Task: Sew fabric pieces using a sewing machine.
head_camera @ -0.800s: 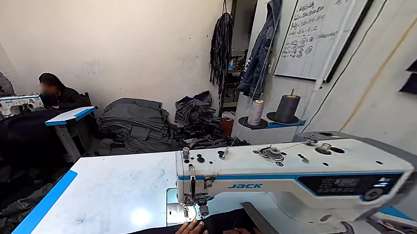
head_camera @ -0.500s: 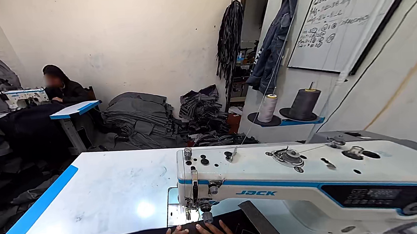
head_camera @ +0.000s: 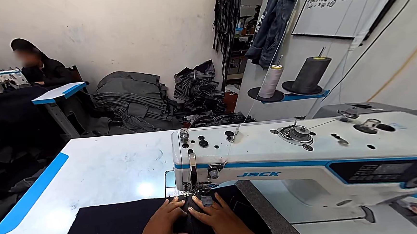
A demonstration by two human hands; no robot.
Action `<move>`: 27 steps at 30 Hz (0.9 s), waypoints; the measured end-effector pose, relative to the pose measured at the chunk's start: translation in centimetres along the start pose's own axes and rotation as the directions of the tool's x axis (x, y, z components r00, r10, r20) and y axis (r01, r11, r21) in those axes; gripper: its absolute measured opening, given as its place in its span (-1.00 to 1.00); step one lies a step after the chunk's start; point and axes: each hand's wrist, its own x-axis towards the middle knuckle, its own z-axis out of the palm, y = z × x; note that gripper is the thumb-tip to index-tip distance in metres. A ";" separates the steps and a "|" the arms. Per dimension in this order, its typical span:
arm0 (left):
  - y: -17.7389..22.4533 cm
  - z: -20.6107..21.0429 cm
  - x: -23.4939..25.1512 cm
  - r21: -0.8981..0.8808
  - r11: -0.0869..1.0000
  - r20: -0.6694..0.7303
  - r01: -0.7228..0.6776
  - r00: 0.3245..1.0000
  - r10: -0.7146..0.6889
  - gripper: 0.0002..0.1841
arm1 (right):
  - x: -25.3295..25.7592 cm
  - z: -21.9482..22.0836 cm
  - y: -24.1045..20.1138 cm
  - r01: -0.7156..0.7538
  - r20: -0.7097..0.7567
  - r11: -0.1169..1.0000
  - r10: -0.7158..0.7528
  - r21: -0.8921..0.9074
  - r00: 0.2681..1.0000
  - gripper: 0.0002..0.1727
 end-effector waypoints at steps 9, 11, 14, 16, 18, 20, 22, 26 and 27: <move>-0.3 -0.2 0.0 0.001 1.000 0.007 -0.006 1.000 0.006 -0.42 | 0.1 0.1 -0.2 -0.018 0.024 1.000 0.019 -0.024 1.000 -0.02; -0.3 -0.2 0.1 0.006 1.000 0.000 -0.017 1.000 0.017 -0.42 | 0.2 0.0 0.0 -0.018 0.022 1.000 0.018 -0.018 1.000 -0.01; -0.5 -0.6 0.7 0.019 1.000 0.022 -0.010 1.000 0.010 -0.40 | 0.5 0.0 0.4 -0.024 -0.030 1.000 0.024 -0.010 0.999 0.04; -1.2 -1.2 1.8 0.029 1.000 0.039 -0.006 0.999 0.005 -0.37 | 1.4 -0.7 0.4 -0.069 -0.051 0.998 0.069 0.005 0.996 0.09; -1.8 -2.0 3.1 0.051 0.999 0.049 -0.001 0.999 -0.002 -0.33 | 2.3 -2.2 0.0 -0.127 -0.019 0.992 0.127 0.008 0.992 0.12; -1.9 -2.7 4.5 0.073 0.996 0.080 0.045 0.995 -0.050 -0.27 | 2.9 -3.6 -0.1 -0.171 -0.009 0.985 0.171 0.017 0.985 0.08; -2.2 -3.6 5.9 0.114 0.990 0.110 0.088 0.989 -0.100 -0.21 | 3.6 -4.4 0.1 -0.176 -0.054 0.982 0.180 0.070 0.982 0.06; -2.4 -4.2 7.3 0.172 0.981 0.125 0.091 0.986 -0.114 -0.17 | 4.9 -4.7 0.7 -0.221 -0.043 0.970 0.226 0.098 0.973 0.04; -2.4 -3.9 7.0 0.203 0.977 0.125 0.064 0.988 -0.090 -0.20 | 4.6 -4.8 0.3 -0.235 -0.006 0.969 0.236 0.077 0.972 0.05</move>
